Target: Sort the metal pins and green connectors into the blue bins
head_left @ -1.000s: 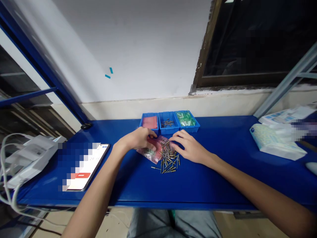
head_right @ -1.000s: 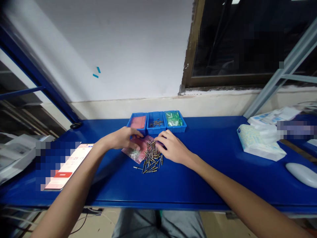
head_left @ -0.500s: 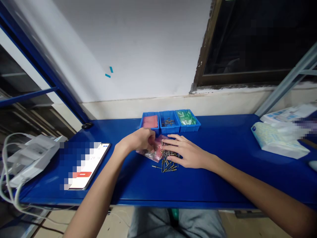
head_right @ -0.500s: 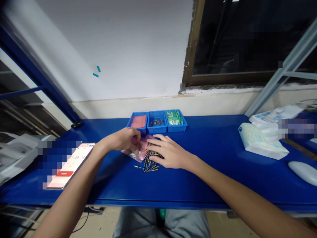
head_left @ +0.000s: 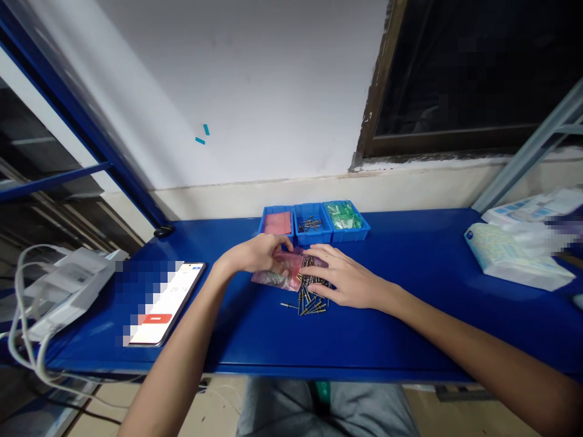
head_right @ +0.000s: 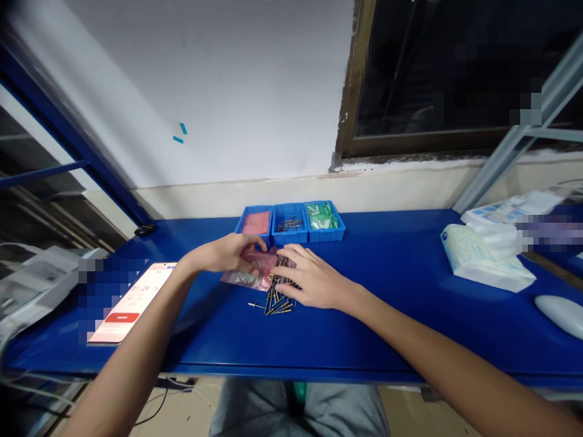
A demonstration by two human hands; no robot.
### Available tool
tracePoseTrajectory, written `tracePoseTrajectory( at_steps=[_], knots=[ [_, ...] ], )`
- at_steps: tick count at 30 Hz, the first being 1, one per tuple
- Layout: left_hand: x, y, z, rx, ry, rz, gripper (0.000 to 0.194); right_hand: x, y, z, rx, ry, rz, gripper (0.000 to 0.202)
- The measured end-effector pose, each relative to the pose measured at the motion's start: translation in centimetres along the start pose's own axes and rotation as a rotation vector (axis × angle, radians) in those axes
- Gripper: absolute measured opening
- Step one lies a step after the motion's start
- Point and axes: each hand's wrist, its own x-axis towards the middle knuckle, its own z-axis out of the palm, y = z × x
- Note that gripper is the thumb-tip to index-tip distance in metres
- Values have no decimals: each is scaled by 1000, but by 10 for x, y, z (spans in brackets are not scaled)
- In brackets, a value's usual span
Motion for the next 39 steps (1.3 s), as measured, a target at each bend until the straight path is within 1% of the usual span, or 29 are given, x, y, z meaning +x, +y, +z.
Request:
tracePoseTrajectory(
  at_steps=[5,8,10,12,14,17,19,23,25,27,30,32,34,36,37,39],
  knots=[
    [-4,-4,-10,-36,62,37,34,-1,1,1,12,2,40,37],
    [-5,-2,-14,-162,142,48,35,-1,2,0,29,17,49,36],
    [-4,1,-12,-302,206,67,36,0,2,-2,42,63,79,37],
    [0,5,-6,-473,250,99,37,1,3,-4,48,161,135,43],
    [6,7,3,-642,284,128,39,2,5,-6,35,247,179,53],
    [15,11,18,-845,347,141,42,0,7,-7,-2,276,198,64],
    [20,14,27,-970,337,132,45,-1,8,-6,-4,287,209,63],
    [28,22,44,-1178,287,61,46,-3,11,-5,25,347,215,49],
    [30,24,50,-1189,304,9,41,-3,12,-6,29,377,216,42],
    [32,25,53,-1139,335,-22,34,-4,14,-8,32,412,219,35],
    [34,23,53,-980,429,25,25,-2,14,-12,74,473,234,24],
    [35,21,51,-887,486,58,24,0,13,-15,148,504,271,18],
    [35,19,50,-915,495,45,36,2,11,-18,271,516,353,15],
    [36,17,48,-1027,471,40,53,3,11,-21,427,505,469,16],
    [36,16,48,-1069,465,57,60,4,11,-21,501,501,529,18],
    [36,15,47,-1080,471,120,65,4,13,-21,613,510,629,24]
  ],
)
